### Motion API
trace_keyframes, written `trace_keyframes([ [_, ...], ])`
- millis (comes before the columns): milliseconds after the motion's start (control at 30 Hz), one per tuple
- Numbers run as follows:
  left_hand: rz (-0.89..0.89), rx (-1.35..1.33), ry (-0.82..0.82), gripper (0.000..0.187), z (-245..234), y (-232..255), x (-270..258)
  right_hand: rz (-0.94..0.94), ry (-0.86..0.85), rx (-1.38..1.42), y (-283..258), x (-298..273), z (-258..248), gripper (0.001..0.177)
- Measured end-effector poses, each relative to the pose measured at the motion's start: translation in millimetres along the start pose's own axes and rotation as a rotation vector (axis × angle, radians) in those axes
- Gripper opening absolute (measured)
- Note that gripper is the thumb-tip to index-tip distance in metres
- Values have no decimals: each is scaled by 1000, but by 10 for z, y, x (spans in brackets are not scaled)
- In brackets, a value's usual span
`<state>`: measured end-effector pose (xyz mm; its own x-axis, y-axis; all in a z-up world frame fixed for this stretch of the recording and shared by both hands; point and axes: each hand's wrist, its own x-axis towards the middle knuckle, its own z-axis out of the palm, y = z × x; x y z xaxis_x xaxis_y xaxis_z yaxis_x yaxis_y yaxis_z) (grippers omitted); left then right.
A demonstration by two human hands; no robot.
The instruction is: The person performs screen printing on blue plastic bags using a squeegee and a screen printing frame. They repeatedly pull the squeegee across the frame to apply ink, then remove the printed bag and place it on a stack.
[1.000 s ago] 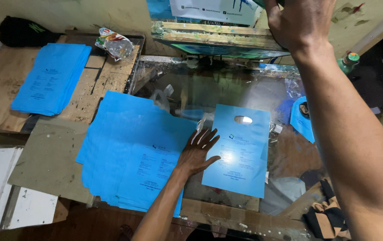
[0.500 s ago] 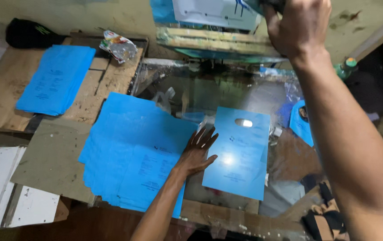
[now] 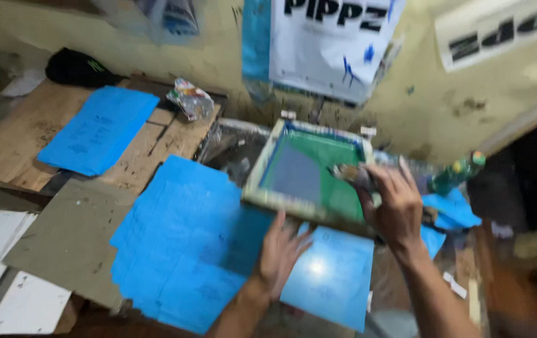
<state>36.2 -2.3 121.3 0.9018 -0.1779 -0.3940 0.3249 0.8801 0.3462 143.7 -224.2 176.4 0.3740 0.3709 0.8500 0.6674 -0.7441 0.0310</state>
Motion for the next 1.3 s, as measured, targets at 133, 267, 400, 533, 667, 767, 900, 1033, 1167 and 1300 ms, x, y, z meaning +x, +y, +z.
trace_keyframes([
  [133, -119, 384, 381, 70, -592, -265, 90, 455, -426, 3, 603, -363, 494, 53],
  [267, -152, 413, 581, 71, -1036, -380, 282, 294, -866, -167, 878, -664, 1208, 55],
  [400, -123, 298, 646, 80, -1203, -412, 401, 191, -768, -206, 938, -713, 1518, 38],
  [533, -152, 346, 644, 55, -910, -314, 109, 170, -1046, -88, 783, -880, 1308, 46],
  [667, -107, 390, 593, 41, -992, -315, 104, 107, -1170, 169, 118, -972, 609, 27],
  [767, -86, 413, 551, 46, -1128, -346, 147, 74, -918, 43, -9, -1201, 552, 40],
  [900, 8, 484, 486, 29, -1355, -446, 172, 303, -873, 76, 20, -858, 364, 43],
  [1033, -25, 527, 478, 40, -1212, -377, 104, 176, -1137, 131, -171, -1124, 412, 40],
  [1167, 14, 530, 431, 43, -1335, -455, 136, 97, -1030, -7, -202, -1299, 564, 36],
  [1300, 12, 537, 436, 48, -1286, -425, 116, 62, -908, -50, 160, -969, 788, 28],
])
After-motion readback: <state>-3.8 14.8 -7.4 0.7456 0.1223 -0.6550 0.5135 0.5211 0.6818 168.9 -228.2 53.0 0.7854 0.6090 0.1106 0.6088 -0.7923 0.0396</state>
